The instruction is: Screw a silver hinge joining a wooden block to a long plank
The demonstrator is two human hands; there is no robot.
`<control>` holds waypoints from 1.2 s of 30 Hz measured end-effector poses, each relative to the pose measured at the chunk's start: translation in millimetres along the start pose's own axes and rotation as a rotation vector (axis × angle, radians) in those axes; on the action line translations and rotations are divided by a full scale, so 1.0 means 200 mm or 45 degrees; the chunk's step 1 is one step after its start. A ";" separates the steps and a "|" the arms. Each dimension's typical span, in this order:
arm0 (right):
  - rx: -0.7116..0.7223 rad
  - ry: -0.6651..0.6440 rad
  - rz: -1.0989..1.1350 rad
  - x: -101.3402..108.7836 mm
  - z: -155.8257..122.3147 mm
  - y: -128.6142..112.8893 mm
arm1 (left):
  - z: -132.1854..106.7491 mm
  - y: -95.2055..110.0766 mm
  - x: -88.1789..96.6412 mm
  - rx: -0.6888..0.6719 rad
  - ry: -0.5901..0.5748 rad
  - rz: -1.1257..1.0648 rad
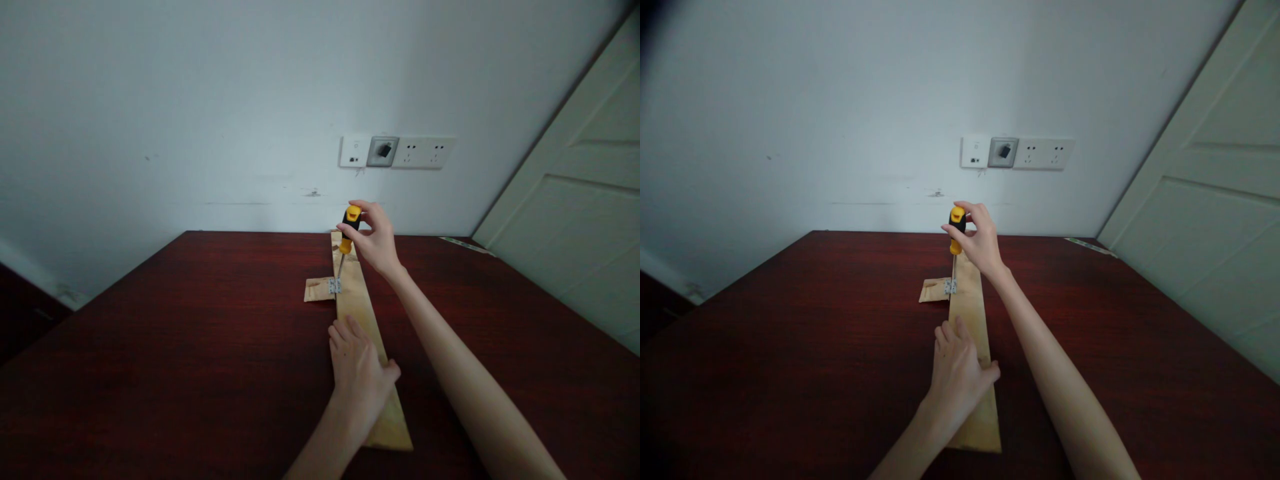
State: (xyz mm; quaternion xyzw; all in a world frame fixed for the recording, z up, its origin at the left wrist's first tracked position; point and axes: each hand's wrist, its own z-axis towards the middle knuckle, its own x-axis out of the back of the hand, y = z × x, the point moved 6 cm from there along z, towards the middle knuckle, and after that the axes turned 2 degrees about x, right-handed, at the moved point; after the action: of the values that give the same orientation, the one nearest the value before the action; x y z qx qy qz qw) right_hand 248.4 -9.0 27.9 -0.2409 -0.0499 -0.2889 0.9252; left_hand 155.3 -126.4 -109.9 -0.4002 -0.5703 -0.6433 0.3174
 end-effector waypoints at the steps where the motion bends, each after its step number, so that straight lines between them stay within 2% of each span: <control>1: -0.001 -0.001 -0.003 0.00 0.00 0.00 | 0.00 0.00 0.00 -0.002 0.005 -0.004; 15: -0.011 0.039 -0.046 -0.01 0.00 0.01 | 0.00 0.01 0.02 -0.011 0.004 -0.001; 21: -0.011 -0.011 0.006 -0.02 -0.01 0.03 | -0.01 0.01 0.02 -0.015 0.001 0.003; 27: 0.031 -0.007 -0.018 -0.02 0.00 -0.01 | -0.01 0.01 0.03 -0.024 0.006 0.004; 36: 0.005 -0.201 0.127 -0.03 0.00 -0.02 | 0.00 0.01 0.01 -0.015 0.003 0.019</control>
State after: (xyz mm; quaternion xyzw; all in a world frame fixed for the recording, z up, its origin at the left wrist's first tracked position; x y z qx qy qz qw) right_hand 242.2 -9.3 27.6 -0.2635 -0.1113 -0.2222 0.9321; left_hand 156.3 -126.4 -108.0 -0.4056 -0.5631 -0.6448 0.3204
